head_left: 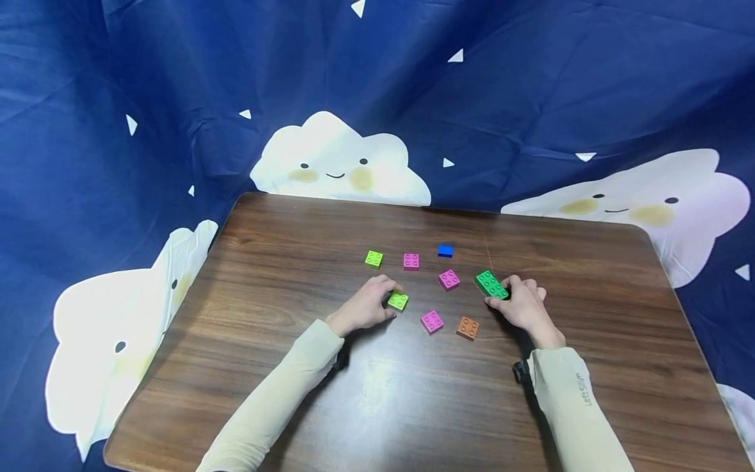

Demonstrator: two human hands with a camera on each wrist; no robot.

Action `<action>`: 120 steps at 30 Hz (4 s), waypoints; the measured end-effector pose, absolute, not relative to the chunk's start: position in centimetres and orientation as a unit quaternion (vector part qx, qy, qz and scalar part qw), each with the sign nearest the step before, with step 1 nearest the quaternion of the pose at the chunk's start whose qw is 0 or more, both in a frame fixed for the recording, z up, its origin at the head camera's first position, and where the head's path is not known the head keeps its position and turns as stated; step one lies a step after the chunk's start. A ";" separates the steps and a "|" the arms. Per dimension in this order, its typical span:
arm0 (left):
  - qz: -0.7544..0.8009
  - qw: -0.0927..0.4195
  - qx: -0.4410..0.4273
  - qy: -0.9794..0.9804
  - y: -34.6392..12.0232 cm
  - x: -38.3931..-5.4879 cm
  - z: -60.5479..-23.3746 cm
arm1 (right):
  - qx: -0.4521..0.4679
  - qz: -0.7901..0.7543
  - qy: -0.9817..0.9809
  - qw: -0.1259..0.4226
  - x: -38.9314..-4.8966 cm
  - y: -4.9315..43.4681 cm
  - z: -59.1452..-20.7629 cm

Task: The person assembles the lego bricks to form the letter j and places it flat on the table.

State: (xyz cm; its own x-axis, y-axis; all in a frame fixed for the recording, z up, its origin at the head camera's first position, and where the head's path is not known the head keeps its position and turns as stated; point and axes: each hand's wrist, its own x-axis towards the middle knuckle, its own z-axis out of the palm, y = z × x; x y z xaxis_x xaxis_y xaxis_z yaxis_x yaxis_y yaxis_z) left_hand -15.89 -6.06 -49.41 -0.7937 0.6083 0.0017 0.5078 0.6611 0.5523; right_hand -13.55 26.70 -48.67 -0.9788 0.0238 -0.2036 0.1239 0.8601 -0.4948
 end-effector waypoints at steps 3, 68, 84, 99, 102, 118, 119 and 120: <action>0.269 0.088 0.299 0.912 -5.9 -15.8 -49.4 | 0.038 -0.260 0.960 0.093 -13.6 26.9 -48.8; 0.237 0.091 0.303 0.918 -8.1 -13.4 -50.0 | -0.064 -0.400 0.914 -0.030 -4.5 21.1 -48.4; 0.235 0.090 0.305 0.919 -8.2 -13.0 -49.7 | -0.134 -0.355 0.923 0.059 -4.0 17.7 -49.2; 0.230 0.116 0.284 0.924 -7.5 -12.9 -49.5 | -0.123 -0.295 0.942 0.102 -5.9 16.9 -49.2; 0.235 0.124 0.274 0.924 -7.5 -12.9 -49.4 | -0.123 -0.291 0.943 0.100 -6.3 17.0 -49.1; 0.259 0.163 0.237 0.922 -7.4 -13.5 -49.8 | -0.093 -0.281 0.950 0.100 -8.6 16.6 -49.1; 0.259 0.166 0.236 0.922 -7.4 -13.6 -49.8 | -0.091 -0.281 0.950 0.099 -8.6 16.6 -49.1; 0.259 0.169 0.234 0.922 -7.4 -13.6 -49.8 | -0.090 -0.282 0.950 0.098 -8.7 16.5 -49.1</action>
State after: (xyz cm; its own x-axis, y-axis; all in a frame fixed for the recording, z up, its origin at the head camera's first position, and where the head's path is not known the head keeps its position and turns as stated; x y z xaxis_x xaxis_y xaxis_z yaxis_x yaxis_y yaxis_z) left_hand -13.64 -7.40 -49.82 -0.8335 0.5184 -0.1914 0.3429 0.7567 0.5566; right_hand -8.69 16.52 -49.08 -0.9644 -0.2272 -0.1353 -0.1167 0.8248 -0.5532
